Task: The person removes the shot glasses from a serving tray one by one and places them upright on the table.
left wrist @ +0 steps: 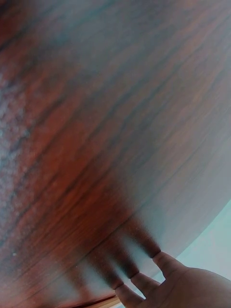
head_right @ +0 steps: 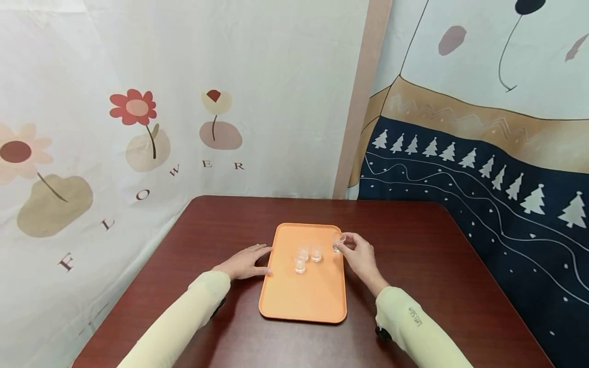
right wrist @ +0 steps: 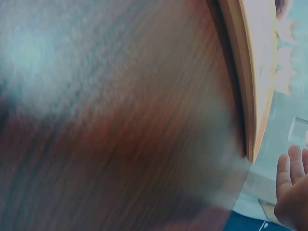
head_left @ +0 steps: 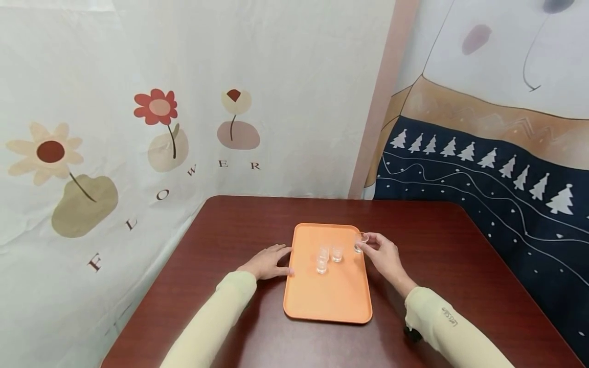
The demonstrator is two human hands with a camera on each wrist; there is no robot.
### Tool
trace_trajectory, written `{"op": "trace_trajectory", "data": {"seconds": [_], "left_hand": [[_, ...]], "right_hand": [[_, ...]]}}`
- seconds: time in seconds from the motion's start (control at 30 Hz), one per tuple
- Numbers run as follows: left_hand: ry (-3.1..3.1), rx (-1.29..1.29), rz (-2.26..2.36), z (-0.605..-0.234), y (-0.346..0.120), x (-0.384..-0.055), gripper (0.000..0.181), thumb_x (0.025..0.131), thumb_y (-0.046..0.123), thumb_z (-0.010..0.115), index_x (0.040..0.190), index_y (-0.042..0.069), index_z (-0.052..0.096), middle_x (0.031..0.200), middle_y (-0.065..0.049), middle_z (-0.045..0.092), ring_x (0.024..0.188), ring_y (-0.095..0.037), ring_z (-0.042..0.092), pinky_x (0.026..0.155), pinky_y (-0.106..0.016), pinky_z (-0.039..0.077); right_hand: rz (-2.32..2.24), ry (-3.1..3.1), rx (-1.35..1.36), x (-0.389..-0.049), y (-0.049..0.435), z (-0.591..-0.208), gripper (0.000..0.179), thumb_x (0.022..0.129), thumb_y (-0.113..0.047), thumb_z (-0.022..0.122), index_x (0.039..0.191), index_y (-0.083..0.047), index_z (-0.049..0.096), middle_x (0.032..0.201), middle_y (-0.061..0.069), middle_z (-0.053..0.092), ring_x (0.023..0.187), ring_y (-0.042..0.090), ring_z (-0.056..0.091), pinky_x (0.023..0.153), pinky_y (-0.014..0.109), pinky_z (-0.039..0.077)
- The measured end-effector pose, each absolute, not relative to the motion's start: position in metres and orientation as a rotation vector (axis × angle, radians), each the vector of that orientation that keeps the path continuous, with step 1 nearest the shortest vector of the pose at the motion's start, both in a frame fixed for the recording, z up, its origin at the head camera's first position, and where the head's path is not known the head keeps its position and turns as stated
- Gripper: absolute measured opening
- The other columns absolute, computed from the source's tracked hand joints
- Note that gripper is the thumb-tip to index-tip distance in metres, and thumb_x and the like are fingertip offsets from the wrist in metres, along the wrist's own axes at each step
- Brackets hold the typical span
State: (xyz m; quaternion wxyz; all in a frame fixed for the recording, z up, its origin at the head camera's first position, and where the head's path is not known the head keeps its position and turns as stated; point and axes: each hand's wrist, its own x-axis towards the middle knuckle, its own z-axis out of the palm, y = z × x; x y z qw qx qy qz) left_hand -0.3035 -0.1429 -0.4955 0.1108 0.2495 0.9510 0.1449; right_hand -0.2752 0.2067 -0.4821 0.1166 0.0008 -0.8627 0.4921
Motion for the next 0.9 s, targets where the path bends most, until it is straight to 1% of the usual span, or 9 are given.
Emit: {"op": "trace_trajectory", "data": {"seconds": [0.1,0.2,0.43,0.6,0.7,0.8,0.9], "left_hand": [[2.795,0.738,0.434,-0.495,-0.143,-0.303,0.08,0.088,0.057,0.068,0.152,0.017,0.042,0.153,-0.017,0.039,0.144,-0.035,0.031,0.115,-0.053,0.026],[2.793,0.741,0.449,-0.494,-0.143,-0.302,0.08,0.088,0.056,0.068,0.152,0.016,0.042,0.153,-0.018,0.039,0.144,-0.036,0.031,0.115,-0.054,0.026],[2.79,0.736,0.444,-0.494,-0.143,-0.301,0.08,0.088,0.057,0.068,0.152,0.017,0.042,0.154,-0.017,0.038,0.145,-0.036,0.03,0.115,-0.053,0.025],[2.796,0.739,0.433,-0.493,-0.142,-0.302,0.08,0.088,0.058,0.067,0.152,0.018,0.042,0.154,-0.016,0.038,0.145,-0.035,0.029,0.115,-0.054,0.025],[2.794,0.74,0.429,-0.494,-0.143,-0.302,0.08,0.088,0.058,0.067,0.152,0.018,0.041,0.155,-0.016,0.037,0.145,-0.036,0.028,0.115,-0.054,0.025],[2.785,0.737,0.429,-0.495,-0.143,-0.302,0.081,0.088,0.058,0.067,0.153,0.017,0.04,0.155,-0.016,0.037,0.145,-0.035,0.028,0.116,-0.053,0.024],[2.782,0.739,0.429,-0.497,-0.144,-0.301,0.082,0.088,0.058,0.067,0.153,0.016,0.04,0.155,-0.016,0.037,0.145,-0.035,0.029,0.116,-0.052,0.025]], "right_hand": [[1.453,-2.511,-0.029,-0.278,0.211,-0.483,0.039,0.087,-0.029,0.078,0.117,-0.005,0.067,0.103,0.011,0.071,0.093,0.022,0.067,0.073,0.02,0.054],[1.456,-2.476,-0.045,-0.282,0.217,-0.483,0.039,0.087,-0.028,0.079,0.116,-0.004,0.068,0.103,0.012,0.072,0.093,0.022,0.067,0.07,0.016,0.052],[1.377,-2.425,-0.119,-0.291,0.23,-0.488,0.036,0.085,-0.025,0.08,0.111,-0.004,0.068,0.1,0.014,0.072,0.092,0.022,0.068,0.066,0.013,0.046],[1.331,-2.421,-0.19,-0.297,0.238,-0.489,0.037,0.086,-0.027,0.079,0.113,-0.004,0.068,0.102,0.015,0.072,0.095,0.025,0.068,0.068,0.013,0.044],[1.317,-2.429,-0.234,-0.3,0.242,-0.489,0.037,0.087,-0.029,0.078,0.114,-0.004,0.068,0.105,0.016,0.072,0.098,0.027,0.067,0.073,0.019,0.046],[1.324,-2.439,-0.277,-0.303,0.245,-0.49,0.038,0.088,-0.03,0.076,0.115,-0.004,0.067,0.108,0.017,0.07,0.101,0.029,0.065,0.082,0.03,0.05],[1.332,-2.452,-0.313,-0.304,0.248,-0.491,0.04,0.09,-0.03,0.074,0.118,-0.003,0.065,0.112,0.019,0.069,0.105,0.032,0.063,0.091,0.041,0.049]]}}
